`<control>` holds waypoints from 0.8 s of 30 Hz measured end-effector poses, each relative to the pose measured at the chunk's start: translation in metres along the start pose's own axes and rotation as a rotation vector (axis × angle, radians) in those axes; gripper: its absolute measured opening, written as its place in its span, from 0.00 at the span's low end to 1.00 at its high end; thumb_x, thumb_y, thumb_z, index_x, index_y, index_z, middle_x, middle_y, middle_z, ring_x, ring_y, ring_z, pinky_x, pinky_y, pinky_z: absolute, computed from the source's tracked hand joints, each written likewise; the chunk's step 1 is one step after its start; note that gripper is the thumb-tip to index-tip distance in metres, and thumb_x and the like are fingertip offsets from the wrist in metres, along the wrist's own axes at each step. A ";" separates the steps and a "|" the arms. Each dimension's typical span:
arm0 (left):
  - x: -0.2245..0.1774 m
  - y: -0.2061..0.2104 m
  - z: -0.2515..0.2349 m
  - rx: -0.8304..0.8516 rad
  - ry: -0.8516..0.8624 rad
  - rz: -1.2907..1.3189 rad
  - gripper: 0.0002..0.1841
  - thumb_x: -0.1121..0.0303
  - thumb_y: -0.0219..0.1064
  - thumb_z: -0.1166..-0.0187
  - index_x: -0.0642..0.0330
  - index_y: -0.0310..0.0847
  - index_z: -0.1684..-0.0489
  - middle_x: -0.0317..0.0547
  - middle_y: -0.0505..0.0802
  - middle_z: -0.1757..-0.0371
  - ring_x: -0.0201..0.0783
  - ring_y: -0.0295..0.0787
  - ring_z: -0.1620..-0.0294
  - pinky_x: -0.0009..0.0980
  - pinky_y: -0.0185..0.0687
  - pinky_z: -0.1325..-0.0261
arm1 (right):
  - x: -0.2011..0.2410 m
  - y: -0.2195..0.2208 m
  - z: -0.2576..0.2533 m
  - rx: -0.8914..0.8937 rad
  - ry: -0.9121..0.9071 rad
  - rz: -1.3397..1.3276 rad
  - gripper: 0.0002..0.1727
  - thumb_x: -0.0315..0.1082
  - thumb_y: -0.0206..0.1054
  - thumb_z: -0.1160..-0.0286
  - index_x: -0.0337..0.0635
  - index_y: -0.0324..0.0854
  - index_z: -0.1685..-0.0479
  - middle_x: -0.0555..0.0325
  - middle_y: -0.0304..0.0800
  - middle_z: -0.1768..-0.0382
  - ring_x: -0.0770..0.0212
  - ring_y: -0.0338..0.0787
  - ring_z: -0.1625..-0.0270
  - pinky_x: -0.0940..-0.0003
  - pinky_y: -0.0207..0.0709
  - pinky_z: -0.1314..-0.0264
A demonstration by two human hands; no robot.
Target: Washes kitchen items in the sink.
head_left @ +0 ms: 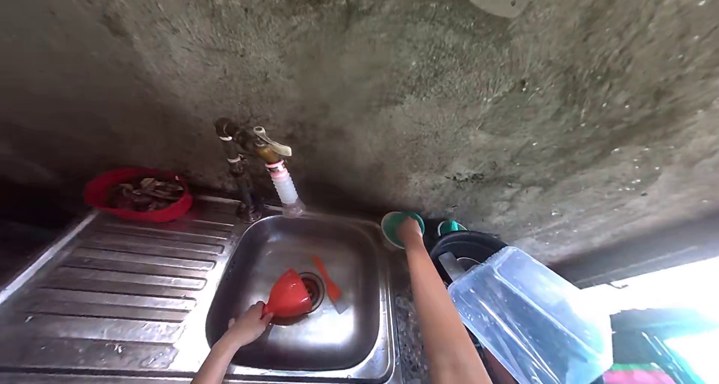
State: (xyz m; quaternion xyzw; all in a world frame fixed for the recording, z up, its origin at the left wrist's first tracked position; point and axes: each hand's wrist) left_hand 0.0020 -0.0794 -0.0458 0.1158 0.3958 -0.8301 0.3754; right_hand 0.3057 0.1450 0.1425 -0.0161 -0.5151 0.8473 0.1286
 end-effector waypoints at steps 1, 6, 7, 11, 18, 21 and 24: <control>0.001 0.001 -0.001 0.017 -0.003 0.015 0.28 0.55 0.54 0.08 0.69 0.66 0.19 0.68 0.77 0.21 0.64 0.68 0.16 0.72 0.47 0.17 | -0.005 0.008 -0.010 -0.026 0.002 -0.024 0.27 0.31 0.63 0.18 0.29 0.70 0.21 0.35 0.73 0.20 0.42 0.75 0.18 0.46 0.70 0.20; 0.007 0.001 -0.003 0.038 0.000 0.064 0.27 0.56 0.53 0.07 0.68 0.66 0.19 0.68 0.76 0.21 0.63 0.68 0.16 0.72 0.47 0.17 | -0.018 0.005 -0.026 -0.069 -0.010 -0.110 0.27 0.35 0.68 0.19 0.25 0.73 0.26 0.31 0.75 0.23 0.39 0.75 0.18 0.45 0.67 0.18; 0.008 -0.001 -0.002 0.037 -0.004 0.066 0.27 0.56 0.52 0.07 0.67 0.66 0.19 0.67 0.76 0.20 0.63 0.67 0.16 0.72 0.47 0.17 | -0.018 -0.001 -0.029 -0.061 -0.024 -0.094 0.27 0.36 0.68 0.19 0.25 0.76 0.29 0.31 0.77 0.25 0.38 0.76 0.19 0.43 0.68 0.19; 0.004 -0.001 0.001 0.047 -0.014 0.066 0.26 0.56 0.51 0.06 0.67 0.67 0.20 0.66 0.77 0.20 0.62 0.67 0.16 0.72 0.46 0.17 | -0.014 -0.006 -0.038 0.010 -0.097 -0.037 0.24 0.35 0.66 0.18 0.24 0.77 0.32 0.29 0.79 0.28 0.37 0.78 0.23 0.41 0.69 0.21; 0.003 -0.003 0.002 0.097 -0.002 0.041 0.25 0.56 0.49 0.05 0.66 0.67 0.19 0.65 0.77 0.21 0.60 0.68 0.16 0.72 0.43 0.16 | -0.015 0.003 -0.040 -0.105 -0.039 -0.169 0.23 0.40 0.74 0.26 0.28 0.84 0.41 0.33 0.85 0.34 0.40 0.84 0.28 0.42 0.74 0.26; 0.001 -0.003 0.001 0.091 0.018 0.048 0.24 0.59 0.49 0.05 0.69 0.67 0.21 0.68 0.79 0.24 0.62 0.71 0.19 0.68 0.50 0.17 | -0.014 0.020 -0.041 -0.107 -0.059 -0.186 0.23 0.38 0.70 0.21 0.31 0.82 0.34 0.34 0.82 0.28 0.40 0.79 0.22 0.44 0.69 0.20; 0.002 -0.004 0.000 0.067 0.088 0.135 0.21 0.65 0.51 0.06 0.73 0.68 0.24 0.74 0.81 0.29 0.65 0.76 0.24 0.61 0.65 0.21 | -0.011 0.021 -0.040 -0.086 -0.067 -0.157 0.24 0.37 0.65 0.17 0.27 0.78 0.30 0.31 0.79 0.26 0.39 0.78 0.21 0.43 0.69 0.19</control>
Point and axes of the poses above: each hand's wrist, its own z-axis away from the middle knuckle, its own y-axis out of the palm, x = y × z
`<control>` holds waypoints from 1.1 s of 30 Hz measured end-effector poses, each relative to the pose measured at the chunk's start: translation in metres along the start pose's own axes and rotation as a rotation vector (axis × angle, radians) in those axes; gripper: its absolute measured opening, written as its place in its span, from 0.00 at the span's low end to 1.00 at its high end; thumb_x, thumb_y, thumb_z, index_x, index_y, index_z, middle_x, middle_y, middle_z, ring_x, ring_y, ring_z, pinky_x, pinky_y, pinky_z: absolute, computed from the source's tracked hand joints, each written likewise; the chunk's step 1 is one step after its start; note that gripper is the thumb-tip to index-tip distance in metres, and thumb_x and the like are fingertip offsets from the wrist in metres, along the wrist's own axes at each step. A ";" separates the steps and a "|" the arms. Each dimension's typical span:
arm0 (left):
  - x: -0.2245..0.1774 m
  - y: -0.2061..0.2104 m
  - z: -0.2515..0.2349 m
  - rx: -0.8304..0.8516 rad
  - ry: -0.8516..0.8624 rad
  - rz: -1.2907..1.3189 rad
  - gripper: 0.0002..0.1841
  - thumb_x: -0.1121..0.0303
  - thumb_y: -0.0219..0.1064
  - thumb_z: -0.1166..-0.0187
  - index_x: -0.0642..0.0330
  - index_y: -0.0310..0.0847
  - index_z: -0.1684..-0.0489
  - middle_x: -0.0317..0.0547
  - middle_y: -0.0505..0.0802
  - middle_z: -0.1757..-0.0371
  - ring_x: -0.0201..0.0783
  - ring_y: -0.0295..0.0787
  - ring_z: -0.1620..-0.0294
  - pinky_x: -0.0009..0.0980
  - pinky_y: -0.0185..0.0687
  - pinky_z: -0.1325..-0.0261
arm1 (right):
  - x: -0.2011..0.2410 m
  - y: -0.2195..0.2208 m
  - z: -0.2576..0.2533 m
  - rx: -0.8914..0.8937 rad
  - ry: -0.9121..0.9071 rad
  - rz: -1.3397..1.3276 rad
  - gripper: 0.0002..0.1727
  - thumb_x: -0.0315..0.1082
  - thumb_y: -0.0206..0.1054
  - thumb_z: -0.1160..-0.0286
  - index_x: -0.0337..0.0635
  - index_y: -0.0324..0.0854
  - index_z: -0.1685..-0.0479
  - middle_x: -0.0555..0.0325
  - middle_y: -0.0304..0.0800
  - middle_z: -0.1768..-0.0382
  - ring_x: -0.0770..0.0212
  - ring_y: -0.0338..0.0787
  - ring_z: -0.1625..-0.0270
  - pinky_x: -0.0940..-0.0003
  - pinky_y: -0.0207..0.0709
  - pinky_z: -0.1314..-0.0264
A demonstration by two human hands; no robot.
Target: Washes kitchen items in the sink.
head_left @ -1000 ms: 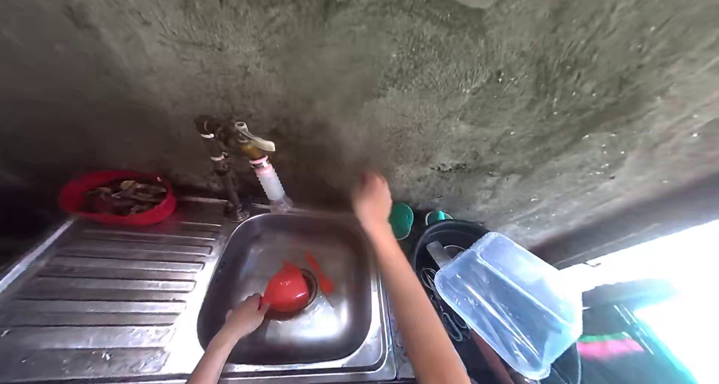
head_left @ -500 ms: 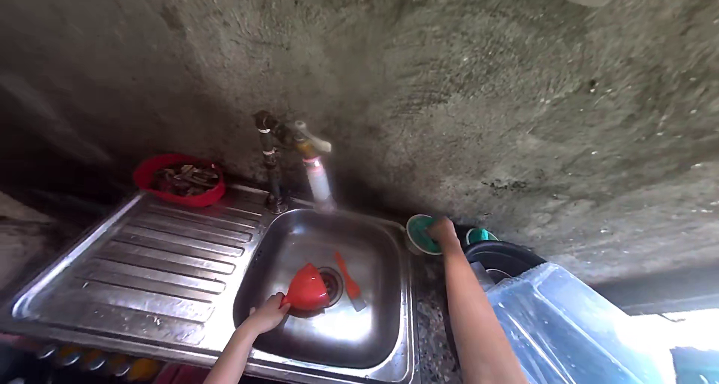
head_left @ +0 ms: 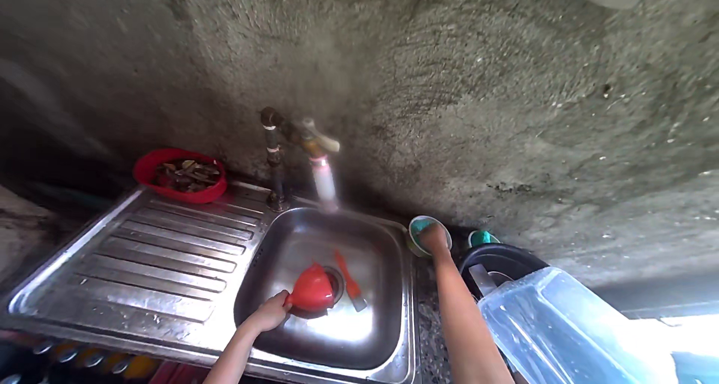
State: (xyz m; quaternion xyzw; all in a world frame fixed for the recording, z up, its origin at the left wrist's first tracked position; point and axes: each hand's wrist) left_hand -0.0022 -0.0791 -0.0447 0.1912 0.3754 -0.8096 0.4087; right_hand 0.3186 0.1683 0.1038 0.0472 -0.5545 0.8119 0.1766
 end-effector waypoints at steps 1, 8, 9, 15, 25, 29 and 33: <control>0.000 0.000 0.001 -0.005 0.040 0.051 0.22 0.66 0.53 0.07 0.72 0.67 0.22 0.74 0.81 0.29 0.65 0.77 0.25 0.61 0.66 0.21 | -0.001 -0.003 0.001 -0.003 0.005 -0.017 0.25 0.38 0.65 0.17 0.27 0.76 0.29 0.31 0.78 0.26 0.39 0.78 0.21 0.42 0.68 0.19; -0.022 0.007 0.018 -0.317 0.338 0.519 0.34 0.71 0.82 0.35 0.76 0.74 0.29 0.59 0.90 0.37 0.38 0.87 0.35 0.35 0.80 0.27 | 0.028 -0.046 0.075 -0.072 -0.127 -0.284 0.19 0.33 0.57 0.12 0.24 0.81 0.38 0.27 0.84 0.39 0.36 0.84 0.34 0.39 0.72 0.29; -0.023 0.009 0.016 -0.371 0.373 0.504 0.35 0.69 0.84 0.38 0.76 0.75 0.31 0.58 0.90 0.39 0.37 0.88 0.36 0.35 0.80 0.27 | 0.035 -0.038 0.095 -0.059 -0.185 -0.307 0.19 0.33 0.57 0.13 0.25 0.80 0.36 0.28 0.85 0.40 0.38 0.85 0.35 0.40 0.73 0.30; -0.034 0.006 -0.011 -0.363 0.303 0.192 0.20 0.59 0.74 0.28 0.68 0.89 0.49 0.60 0.94 0.51 0.55 0.91 0.45 0.59 0.81 0.36 | 0.089 0.083 0.163 0.385 -0.502 -0.207 0.18 0.30 0.55 0.13 0.28 0.78 0.33 0.33 0.84 0.36 0.43 0.86 0.33 0.47 0.76 0.27; -0.066 0.000 0.006 -0.395 0.119 -0.177 0.23 0.56 0.69 0.22 0.68 0.86 0.41 0.66 0.93 0.46 0.63 0.89 0.39 0.62 0.77 0.34 | 0.068 0.168 0.141 0.665 -0.429 -0.736 0.20 0.25 0.57 0.16 0.25 0.73 0.28 0.41 0.85 0.39 0.63 0.84 0.38 0.66 0.77 0.32; -0.077 0.000 0.013 -0.269 0.042 -0.298 0.23 0.55 0.64 0.18 0.66 0.85 0.38 0.65 0.92 0.43 0.63 0.88 0.36 0.62 0.76 0.33 | 0.056 0.170 0.143 0.655 -0.379 -0.904 0.20 0.25 0.51 0.12 0.23 0.71 0.28 0.42 0.84 0.39 0.66 0.83 0.40 0.70 0.77 0.33; -0.084 -0.004 0.018 -0.229 -0.141 -0.395 0.20 0.61 0.61 0.14 0.66 0.81 0.32 0.65 0.90 0.37 0.64 0.85 0.32 0.61 0.77 0.32 | 0.061 0.163 0.137 0.707 -0.081 -1.283 0.18 0.36 0.43 0.05 0.36 0.75 0.35 0.53 0.90 0.52 0.65 0.90 0.51 0.67 0.84 0.46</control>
Point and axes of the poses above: each hand's wrist, its own z-axis away from the middle knuckle, its own y-axis out of the palm, x = y × z
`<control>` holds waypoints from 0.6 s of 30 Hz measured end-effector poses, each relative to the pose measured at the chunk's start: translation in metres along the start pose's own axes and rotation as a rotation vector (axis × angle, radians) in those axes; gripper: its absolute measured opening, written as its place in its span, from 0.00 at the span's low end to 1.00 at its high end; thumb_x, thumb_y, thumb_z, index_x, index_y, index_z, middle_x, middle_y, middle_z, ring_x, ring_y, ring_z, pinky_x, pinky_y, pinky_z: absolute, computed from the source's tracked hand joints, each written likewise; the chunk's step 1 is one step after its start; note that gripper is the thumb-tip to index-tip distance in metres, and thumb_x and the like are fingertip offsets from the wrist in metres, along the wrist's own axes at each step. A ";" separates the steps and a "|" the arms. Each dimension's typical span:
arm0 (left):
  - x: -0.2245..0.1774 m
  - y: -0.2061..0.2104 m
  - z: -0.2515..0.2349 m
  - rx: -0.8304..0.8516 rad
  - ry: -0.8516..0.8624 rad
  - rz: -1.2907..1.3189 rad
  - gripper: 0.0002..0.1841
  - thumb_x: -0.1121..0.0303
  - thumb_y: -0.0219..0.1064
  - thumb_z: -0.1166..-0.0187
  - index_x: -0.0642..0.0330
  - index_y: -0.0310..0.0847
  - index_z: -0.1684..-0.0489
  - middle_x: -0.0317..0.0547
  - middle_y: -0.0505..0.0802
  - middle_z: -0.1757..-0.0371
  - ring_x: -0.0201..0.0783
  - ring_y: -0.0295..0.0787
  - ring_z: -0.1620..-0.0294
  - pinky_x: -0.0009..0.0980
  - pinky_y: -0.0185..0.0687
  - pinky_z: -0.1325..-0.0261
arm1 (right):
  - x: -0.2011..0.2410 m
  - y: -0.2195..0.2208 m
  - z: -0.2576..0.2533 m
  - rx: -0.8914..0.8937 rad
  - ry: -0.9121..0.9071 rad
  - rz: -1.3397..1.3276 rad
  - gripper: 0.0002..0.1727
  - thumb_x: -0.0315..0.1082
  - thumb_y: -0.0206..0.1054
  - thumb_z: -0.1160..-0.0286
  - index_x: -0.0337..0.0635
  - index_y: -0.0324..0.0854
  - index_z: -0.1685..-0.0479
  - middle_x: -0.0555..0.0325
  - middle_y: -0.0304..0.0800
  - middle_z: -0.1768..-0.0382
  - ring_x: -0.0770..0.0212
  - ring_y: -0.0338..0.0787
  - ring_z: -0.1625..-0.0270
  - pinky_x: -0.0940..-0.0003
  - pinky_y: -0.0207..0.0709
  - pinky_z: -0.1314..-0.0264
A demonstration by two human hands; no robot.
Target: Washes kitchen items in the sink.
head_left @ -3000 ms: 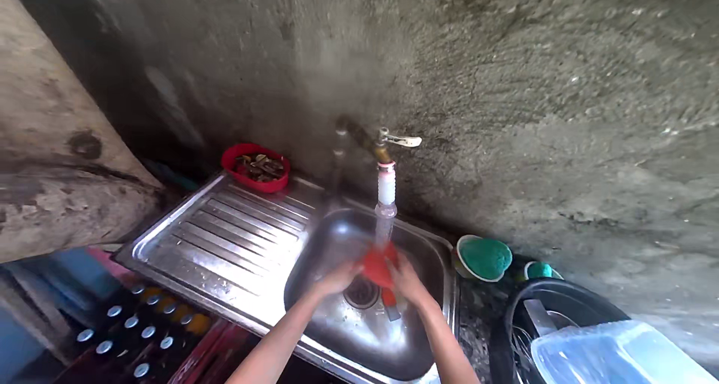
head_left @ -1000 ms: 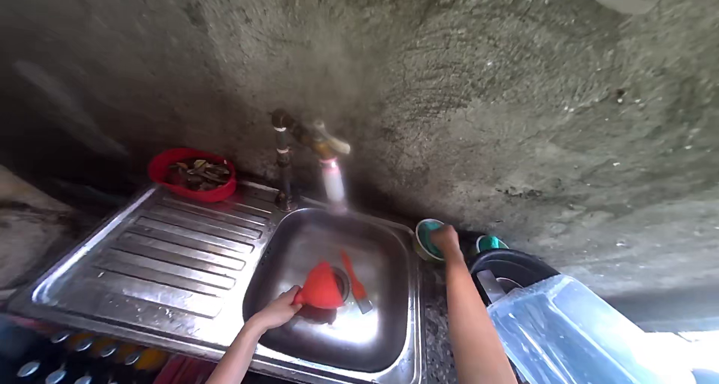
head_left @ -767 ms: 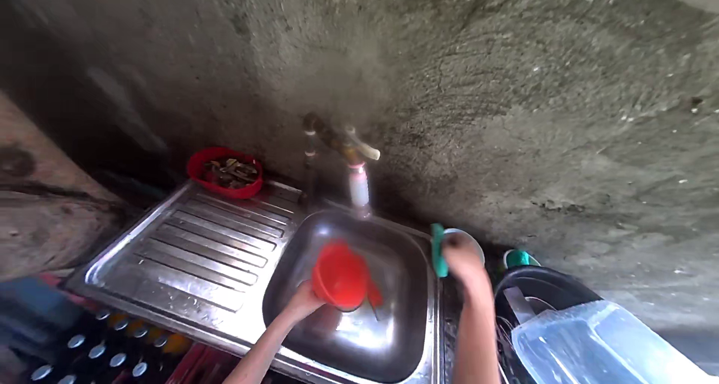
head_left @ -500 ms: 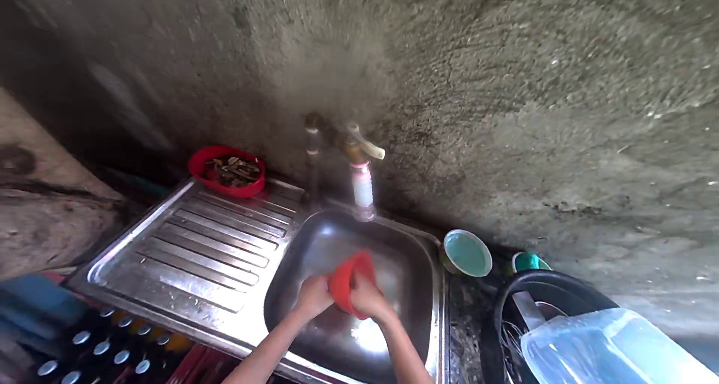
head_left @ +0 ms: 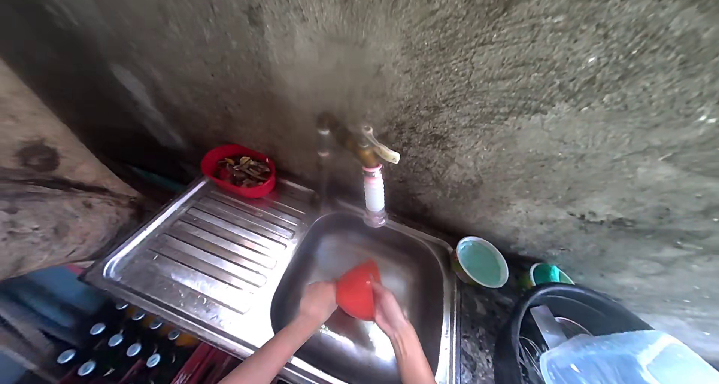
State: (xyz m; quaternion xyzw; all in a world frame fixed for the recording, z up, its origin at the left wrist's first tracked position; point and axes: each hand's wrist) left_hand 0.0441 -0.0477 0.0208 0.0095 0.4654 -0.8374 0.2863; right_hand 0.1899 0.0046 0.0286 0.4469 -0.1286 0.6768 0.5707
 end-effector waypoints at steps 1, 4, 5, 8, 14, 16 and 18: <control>0.001 -0.005 -0.001 0.001 -0.012 -0.013 0.20 0.62 0.61 0.14 0.66 0.80 0.32 0.65 0.89 0.36 0.64 0.85 0.31 0.61 0.77 0.32 | 0.001 -0.003 0.004 0.054 -0.011 0.009 0.22 0.39 0.41 0.04 0.35 0.70 0.25 0.50 0.88 0.41 0.64 0.88 0.41 0.66 0.81 0.36; 0.004 -0.006 -0.003 0.021 -0.028 0.022 0.22 0.58 0.64 0.16 0.66 0.82 0.34 0.65 0.89 0.35 0.64 0.84 0.31 0.62 0.77 0.32 | 0.008 -0.005 0.011 0.080 -0.062 0.106 0.28 0.43 0.36 0.02 0.33 0.61 0.15 0.45 0.76 0.24 0.62 0.79 0.27 0.64 0.73 0.23; 0.002 -0.003 0.000 0.046 -0.035 0.046 0.22 0.56 0.65 0.17 0.66 0.83 0.35 0.64 0.89 0.35 0.63 0.85 0.31 0.62 0.78 0.32 | 0.014 0.001 0.010 -0.008 -0.076 0.097 0.25 0.41 0.40 0.03 0.32 0.68 0.21 0.47 0.82 0.33 0.63 0.83 0.35 0.66 0.76 0.31; 0.006 -0.003 -0.001 0.058 -0.045 0.138 0.24 0.54 0.69 0.21 0.65 0.84 0.37 0.63 0.90 0.36 0.62 0.85 0.32 0.63 0.78 0.32 | 0.018 0.014 0.016 0.009 -0.210 0.401 0.25 0.39 0.43 0.04 0.27 0.73 0.26 0.42 0.85 0.37 0.62 0.84 0.35 0.65 0.76 0.28; 0.013 0.005 0.006 0.106 -0.020 0.224 0.23 0.55 0.72 0.25 0.67 0.85 0.42 0.64 0.91 0.41 0.62 0.87 0.36 0.64 0.79 0.35 | 0.009 0.012 0.025 0.094 -0.224 0.487 0.27 0.41 0.42 0.04 0.27 0.72 0.25 0.39 0.83 0.32 0.60 0.83 0.31 0.62 0.75 0.25; 0.028 0.002 -0.002 0.079 0.081 0.303 0.24 0.57 0.74 0.26 0.68 0.85 0.40 0.64 0.91 0.41 0.61 0.87 0.36 0.64 0.77 0.33 | 0.011 0.018 0.035 0.165 -0.283 0.645 0.28 0.39 0.44 0.07 0.23 0.73 0.26 0.35 0.82 0.31 0.57 0.82 0.28 0.60 0.72 0.21; 0.055 0.003 -0.012 0.057 0.294 0.409 0.25 0.62 0.78 0.29 0.71 0.84 0.40 0.65 0.91 0.42 0.60 0.87 0.37 0.60 0.77 0.31 | 0.014 0.018 0.048 0.252 -0.280 1.011 0.32 0.44 0.39 0.06 0.23 0.81 0.39 0.31 0.87 0.43 0.44 0.85 0.36 0.45 0.72 0.27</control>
Point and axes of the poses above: each hand's wrist, its own z-axis away from the middle knuckle, its own y-axis out of the palm, x = y × z
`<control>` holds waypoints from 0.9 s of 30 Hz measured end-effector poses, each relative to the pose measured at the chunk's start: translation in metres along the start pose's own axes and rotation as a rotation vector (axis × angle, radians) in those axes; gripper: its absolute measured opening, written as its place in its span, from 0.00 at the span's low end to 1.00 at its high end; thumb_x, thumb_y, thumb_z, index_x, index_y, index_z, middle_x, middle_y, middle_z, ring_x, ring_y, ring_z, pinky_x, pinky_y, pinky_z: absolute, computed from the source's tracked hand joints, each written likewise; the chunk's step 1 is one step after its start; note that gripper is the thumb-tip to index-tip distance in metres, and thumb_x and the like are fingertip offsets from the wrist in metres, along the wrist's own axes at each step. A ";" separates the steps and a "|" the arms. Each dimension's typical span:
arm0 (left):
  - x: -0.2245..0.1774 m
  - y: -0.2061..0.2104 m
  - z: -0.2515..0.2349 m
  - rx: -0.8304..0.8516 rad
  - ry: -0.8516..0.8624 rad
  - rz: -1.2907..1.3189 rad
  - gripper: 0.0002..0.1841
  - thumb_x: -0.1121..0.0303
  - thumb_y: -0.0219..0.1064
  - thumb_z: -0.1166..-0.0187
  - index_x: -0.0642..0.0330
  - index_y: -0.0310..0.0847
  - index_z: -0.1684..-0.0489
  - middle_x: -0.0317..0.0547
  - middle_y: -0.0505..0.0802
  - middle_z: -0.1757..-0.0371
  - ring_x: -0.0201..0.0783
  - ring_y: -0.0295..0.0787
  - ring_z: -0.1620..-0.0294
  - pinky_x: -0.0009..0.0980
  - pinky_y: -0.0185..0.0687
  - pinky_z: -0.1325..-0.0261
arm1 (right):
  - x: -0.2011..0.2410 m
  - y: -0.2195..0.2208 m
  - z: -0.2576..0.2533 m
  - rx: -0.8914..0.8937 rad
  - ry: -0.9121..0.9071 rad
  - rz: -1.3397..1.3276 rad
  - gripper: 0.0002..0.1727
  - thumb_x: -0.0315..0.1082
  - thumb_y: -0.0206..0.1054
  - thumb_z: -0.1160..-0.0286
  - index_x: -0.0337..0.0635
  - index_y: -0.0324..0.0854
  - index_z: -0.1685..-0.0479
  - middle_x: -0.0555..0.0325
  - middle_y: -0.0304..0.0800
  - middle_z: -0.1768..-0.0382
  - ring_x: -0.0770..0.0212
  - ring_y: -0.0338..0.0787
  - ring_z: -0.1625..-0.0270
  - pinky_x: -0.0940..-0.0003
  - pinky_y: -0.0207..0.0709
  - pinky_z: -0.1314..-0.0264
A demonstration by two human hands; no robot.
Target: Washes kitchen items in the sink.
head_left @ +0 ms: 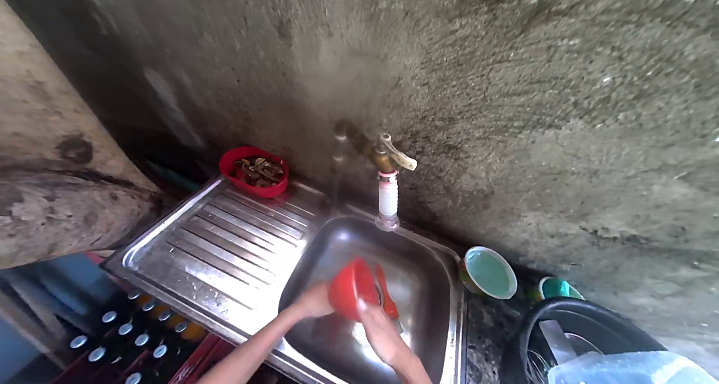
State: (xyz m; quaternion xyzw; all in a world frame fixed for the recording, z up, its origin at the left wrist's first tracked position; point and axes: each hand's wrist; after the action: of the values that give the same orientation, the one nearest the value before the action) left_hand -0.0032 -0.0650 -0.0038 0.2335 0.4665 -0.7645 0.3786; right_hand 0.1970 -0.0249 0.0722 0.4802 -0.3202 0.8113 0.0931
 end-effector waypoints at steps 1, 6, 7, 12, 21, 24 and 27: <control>0.014 -0.001 0.000 0.027 0.107 0.036 0.26 0.65 0.79 0.31 0.73 0.83 0.38 0.66 0.91 0.42 0.58 0.87 0.36 0.58 0.76 0.29 | 0.000 -0.003 0.004 0.101 -0.030 0.204 0.34 0.45 0.36 0.05 0.25 0.83 0.39 0.32 0.89 0.42 0.41 0.86 0.32 0.42 0.69 0.23; 0.019 -0.001 0.006 0.092 0.272 0.068 0.25 0.67 0.79 0.32 0.72 0.82 0.37 0.60 0.92 0.42 0.48 0.88 0.37 0.47 0.78 0.27 | -0.023 -0.016 -0.008 0.214 -0.229 0.809 0.31 0.44 0.33 0.05 0.43 0.75 0.18 0.58 0.71 0.14 0.52 0.57 0.06 0.44 0.32 0.03; 0.016 -0.002 0.004 0.065 0.235 0.045 0.23 0.66 0.78 0.30 0.71 0.84 0.40 0.59 0.92 0.45 0.49 0.89 0.39 0.49 0.79 0.30 | -0.013 -0.018 -0.005 0.226 -0.155 0.770 0.32 0.44 0.33 0.05 0.41 0.77 0.21 0.53 0.76 0.17 0.51 0.62 0.08 0.45 0.39 0.03; 0.006 0.012 0.000 -0.024 0.088 -0.097 0.19 0.60 0.74 0.28 0.69 0.89 0.51 0.65 0.93 0.51 0.63 0.89 0.43 0.65 0.78 0.37 | 0.015 -0.003 0.012 0.184 0.175 -0.178 0.21 0.28 0.42 0.09 0.21 0.77 0.41 0.40 0.83 0.48 0.56 0.80 0.45 0.62 0.73 0.37; -0.003 0.012 0.013 -0.392 0.171 -0.065 0.15 0.66 0.73 0.29 0.75 0.90 0.58 0.68 0.94 0.59 0.66 0.92 0.51 0.64 0.80 0.42 | 0.027 0.007 -0.023 0.147 0.032 0.137 0.16 0.31 0.59 0.13 0.24 0.86 0.46 0.34 0.90 0.47 0.45 0.88 0.40 0.51 0.76 0.29; -0.009 0.012 0.012 -0.409 0.023 -0.148 0.18 0.63 0.71 0.25 0.75 0.89 0.55 0.71 0.93 0.56 0.69 0.91 0.48 0.66 0.79 0.41 | 0.030 0.010 -0.016 -0.079 0.116 -0.569 0.17 0.30 0.48 0.08 0.26 0.79 0.42 0.52 0.85 0.55 0.69 0.84 0.54 0.70 0.79 0.46; -0.019 0.015 0.009 -0.328 -0.187 -0.138 0.23 0.59 0.73 0.25 0.72 0.87 0.44 0.70 0.92 0.46 0.68 0.88 0.38 0.64 0.77 0.33 | 0.041 0.012 -0.018 -0.204 0.117 -0.801 0.25 0.38 0.41 0.03 0.29 0.68 0.22 0.44 0.80 0.31 0.63 0.81 0.33 0.67 0.74 0.28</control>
State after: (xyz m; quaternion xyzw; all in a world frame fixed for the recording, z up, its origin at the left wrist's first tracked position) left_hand 0.0201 -0.0705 0.0055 0.0644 0.5624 -0.7207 0.4001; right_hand 0.1571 -0.0294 0.0950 0.5082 -0.1807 0.7010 0.4665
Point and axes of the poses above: each hand's wrist, its own z-axis away from the middle knuckle, its own y-axis out of the palm, x = y × z
